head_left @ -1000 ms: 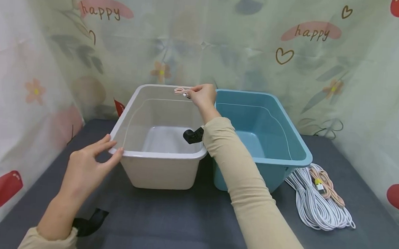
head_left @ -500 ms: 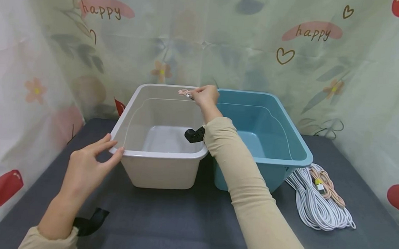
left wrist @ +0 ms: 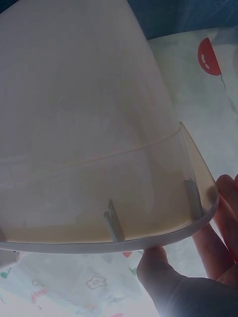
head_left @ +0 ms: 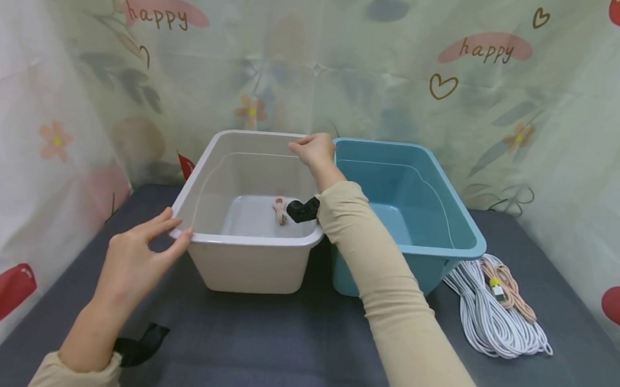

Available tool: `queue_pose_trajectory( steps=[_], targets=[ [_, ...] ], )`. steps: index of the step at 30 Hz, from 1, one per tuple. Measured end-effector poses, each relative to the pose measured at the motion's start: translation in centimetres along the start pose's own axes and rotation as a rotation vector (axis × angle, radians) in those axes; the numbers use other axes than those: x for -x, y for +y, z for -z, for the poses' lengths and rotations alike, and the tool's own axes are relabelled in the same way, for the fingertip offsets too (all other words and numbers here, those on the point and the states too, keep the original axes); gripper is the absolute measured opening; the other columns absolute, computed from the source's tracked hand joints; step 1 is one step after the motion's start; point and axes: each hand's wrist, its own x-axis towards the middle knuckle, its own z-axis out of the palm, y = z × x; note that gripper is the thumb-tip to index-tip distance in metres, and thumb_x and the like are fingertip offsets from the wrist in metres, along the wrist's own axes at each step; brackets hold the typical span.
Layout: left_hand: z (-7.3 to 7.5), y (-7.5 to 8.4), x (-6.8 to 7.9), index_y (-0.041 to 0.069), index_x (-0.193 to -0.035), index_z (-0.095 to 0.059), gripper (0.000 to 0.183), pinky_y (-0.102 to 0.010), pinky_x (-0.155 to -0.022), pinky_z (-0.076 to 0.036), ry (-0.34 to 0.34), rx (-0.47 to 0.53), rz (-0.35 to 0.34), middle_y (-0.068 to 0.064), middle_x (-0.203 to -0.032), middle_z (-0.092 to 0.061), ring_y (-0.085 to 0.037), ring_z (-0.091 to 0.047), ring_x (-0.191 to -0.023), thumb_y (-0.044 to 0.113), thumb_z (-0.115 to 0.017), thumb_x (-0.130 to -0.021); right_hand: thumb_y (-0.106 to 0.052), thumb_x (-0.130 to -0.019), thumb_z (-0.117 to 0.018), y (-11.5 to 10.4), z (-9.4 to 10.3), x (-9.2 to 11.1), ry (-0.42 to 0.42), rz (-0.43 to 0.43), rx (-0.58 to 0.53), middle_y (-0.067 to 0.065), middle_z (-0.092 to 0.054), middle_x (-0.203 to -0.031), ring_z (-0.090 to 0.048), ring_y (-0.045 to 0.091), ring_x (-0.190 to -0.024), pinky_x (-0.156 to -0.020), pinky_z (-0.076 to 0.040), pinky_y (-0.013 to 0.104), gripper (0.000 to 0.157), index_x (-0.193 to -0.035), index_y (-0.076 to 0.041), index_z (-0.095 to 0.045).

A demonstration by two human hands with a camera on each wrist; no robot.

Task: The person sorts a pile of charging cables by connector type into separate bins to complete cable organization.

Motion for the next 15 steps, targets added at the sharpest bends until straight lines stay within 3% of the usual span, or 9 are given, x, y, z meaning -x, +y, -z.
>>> queue_pose_trajectory(
  steps=[8,15],
  targets=[
    [-0.1,0.0,0.0,0.001,-0.113,-0.067,0.037,-0.055,-0.085,-0.048,-0.002,-0.008,0.010,-0.018,-0.130,-0.056,-0.044,-0.053,-0.117,0.026,-0.065,-0.086,-0.025,-0.088,-0.064,-1.4,1.1,1.0,-0.132,0.009,-0.036,0.010,-0.066,-0.116,-0.062,0.022,-0.109,-0.093,-0.050,0.033,0.030,-0.112,-0.007,-0.068],
    [-0.1,0.0,-0.1,0.001,-0.112,-0.067,0.037,-0.055,-0.086,-0.048,0.003,-0.010,0.004,-0.018,-0.129,-0.057,-0.044,-0.054,-0.116,0.026,-0.065,-0.086,-0.023,-0.090,-0.062,-3.4,3.1,2.8,-0.252,0.048,-0.127,0.010,-0.063,-0.121,-0.062,0.021,-0.108,-0.084,-0.050,0.025,0.033,-0.118,-0.006,-0.064]
  ],
)
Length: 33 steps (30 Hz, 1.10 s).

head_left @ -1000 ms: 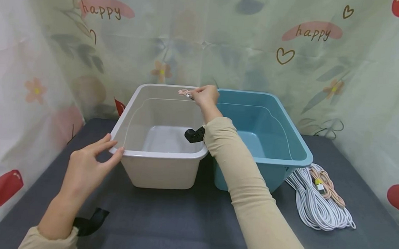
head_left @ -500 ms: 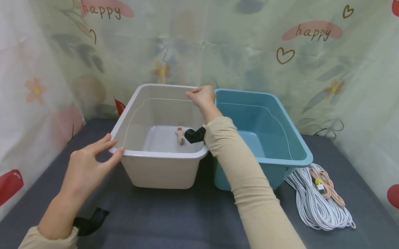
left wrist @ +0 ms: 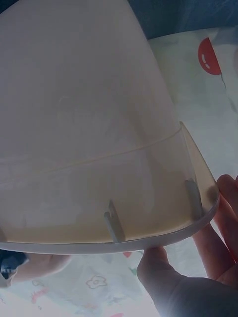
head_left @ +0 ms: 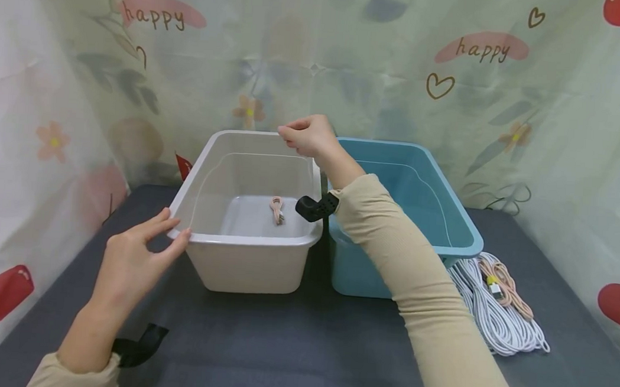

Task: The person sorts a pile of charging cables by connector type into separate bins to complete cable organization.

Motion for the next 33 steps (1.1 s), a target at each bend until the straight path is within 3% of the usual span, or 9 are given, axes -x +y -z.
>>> queue_pose_trajectory(
  steps=[7,15,33],
  targets=[
    [0.1,0.0,0.0,0.001,-0.113,-0.067,0.037,-0.056,-0.087,-0.047,0.001,-0.006,0.007,-0.017,-0.129,-0.056,-0.044,-0.054,-0.117,0.027,-0.064,-0.086,-0.027,-0.090,-0.061,-1.2,1.3,2.2,-0.071,0.047,0.039,0.007,-0.063,-0.122,-0.061,0.018,-0.112,-0.098,-0.048,0.029,0.036,-0.122,-0.010,-0.062],
    [0.1,-0.1,0.0,0.001,-0.112,-0.068,0.037,-0.056,-0.086,-0.048,0.011,-0.009,-0.001,-0.018,-0.128,-0.057,-0.044,-0.054,-0.115,0.027,-0.065,-0.086,-0.028,-0.090,-0.061,-0.9,3.3,4.0,-0.093,0.089,0.070,0.009,-0.063,-0.123,-0.062,0.017,-0.108,-0.098,-0.048,0.030,0.038,-0.124,-0.011,-0.060],
    [0.2,-0.3,0.1,0.001,-0.113,-0.067,0.037,-0.057,-0.086,-0.048,0.012,-0.006,0.002,-0.018,-0.129,-0.057,-0.044,-0.054,-0.116,0.027,-0.065,-0.086,-0.029,-0.091,-0.060,2.9,8.1,7.7,-0.117,0.133,0.131,0.009,-0.067,-0.117,-0.065,0.016,-0.104,-0.097,-0.049,0.034,0.038,-0.122,-0.008,-0.061]
  ],
)
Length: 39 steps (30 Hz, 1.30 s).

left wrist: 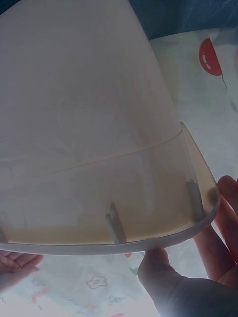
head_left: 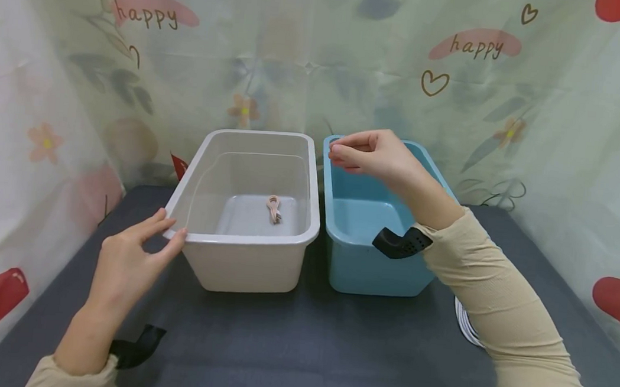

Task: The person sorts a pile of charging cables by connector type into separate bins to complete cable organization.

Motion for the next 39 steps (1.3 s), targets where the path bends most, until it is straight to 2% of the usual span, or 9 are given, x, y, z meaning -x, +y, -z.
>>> queue_pose_trajectory(
  steps=[3,8,12,17,24,31,34,39],
  targets=[
    [0.0,0.0,0.0,0.001,-0.112,-0.068,0.037,-0.056,-0.086,-0.048,0.006,0.001,-0.005,-0.018,-0.128,-0.057,-0.044,-0.054,-0.115,0.027,-0.065,-0.086,-0.029,-0.091,-0.059,1.0,0.8,1.0,0.009,0.013,0.011,0.008,-0.068,-0.116,-0.066,0.013,-0.103,-0.097,-0.049,0.036,0.038,-0.122,-0.008,-0.061],
    [0.0,0.0,0.0,0.001,-0.112,-0.068,0.037,-0.057,-0.085,-0.048,0.014,-0.002,-0.011,-0.018,-0.128,-0.057,-0.044,-0.055,-0.115,0.027,-0.065,-0.086,-0.031,-0.091,-0.059,2.5,2.2,3.0,0.030,0.030,0.042,0.008,-0.067,-0.118,-0.066,0.010,-0.105,-0.096,-0.050,0.031,0.041,-0.123,-0.006,-0.059],
    [0.0,0.0,0.0,0.001,-0.112,-0.067,0.038,-0.057,-0.085,-0.048,0.012,-0.005,-0.009,-0.018,-0.128,-0.057,-0.044,-0.055,-0.115,0.028,-0.065,-0.086,-0.036,-0.090,-0.059,3.8,3.4,4.6,0.050,0.012,0.028,-0.001,-0.069,-0.114,-0.065,-0.001,-0.101,-0.093,-0.051,0.023,0.046,-0.126,-0.006,-0.058],
    [0.0,0.0,0.0,0.001,-0.112,-0.067,0.037,-0.056,-0.085,-0.048,0.013,-0.001,-0.012,-0.017,-0.128,-0.057,-0.044,-0.055,-0.114,0.028,-0.064,-0.086,-0.035,-0.091,-0.058,5.5,4.8,6.3,0.054,0.012,-0.015,-0.015,-0.069,-0.105,-0.064,-0.005,-0.099,-0.089,-0.050,0.016,0.051,-0.129,-0.003,-0.053],
    [0.0,0.0,0.1,0.001,-0.113,-0.067,0.038,-0.056,-0.086,-0.047,0.004,-0.003,-0.007,-0.017,-0.129,-0.057,-0.044,-0.055,-0.115,0.029,-0.063,-0.087,-0.036,-0.091,-0.057,7.4,5.8,8.1,0.124,-0.017,-0.027,-0.017,-0.069,-0.105,-0.064,-0.006,-0.099,-0.086,-0.050,0.013,0.049,-0.129,-0.004,-0.054],
    [0.0,0.0,0.1,0.002,-0.115,-0.066,0.040,-0.057,-0.088,-0.047,-0.012,0.006,0.010,-0.016,-0.131,-0.056,-0.043,-0.053,-0.117,0.030,-0.063,-0.087,-0.017,-0.092,-0.058,9.6,7.5,9.6,0.164,0.095,-0.207,-0.013,-0.071,-0.100,-0.067,0.000,-0.095,-0.080,-0.053,0.014,0.023,-0.114,-0.015,-0.065],
    [0.0,0.0,0.1,0.002,-0.115,-0.066,0.039,-0.057,-0.088,-0.047,-0.009,0.005,0.011,-0.016,-0.131,-0.056,-0.043,-0.054,-0.117,0.030,-0.063,-0.087,-0.014,-0.092,-0.058,10.6,8.1,10.4,0.219,0.121,-0.229,-0.013,-0.072,-0.099,-0.068,0.000,-0.093,-0.078,-0.053,0.014,0.021,-0.110,-0.016,-0.068],
    [0.0,0.0,0.2,0.001,-0.114,-0.066,0.038,-0.056,-0.086,-0.047,0.004,0.008,0.001,-0.017,-0.130,-0.056,-0.043,-0.054,-0.116,0.027,-0.064,-0.087,-0.003,-0.091,-0.056,12.4,9.3,11.7,0.275,0.181,-0.347,-0.007,-0.073,-0.097,-0.070,0.004,-0.090,-0.076,-0.054,0.015,0.022,-0.107,-0.011,-0.070]
  ],
)
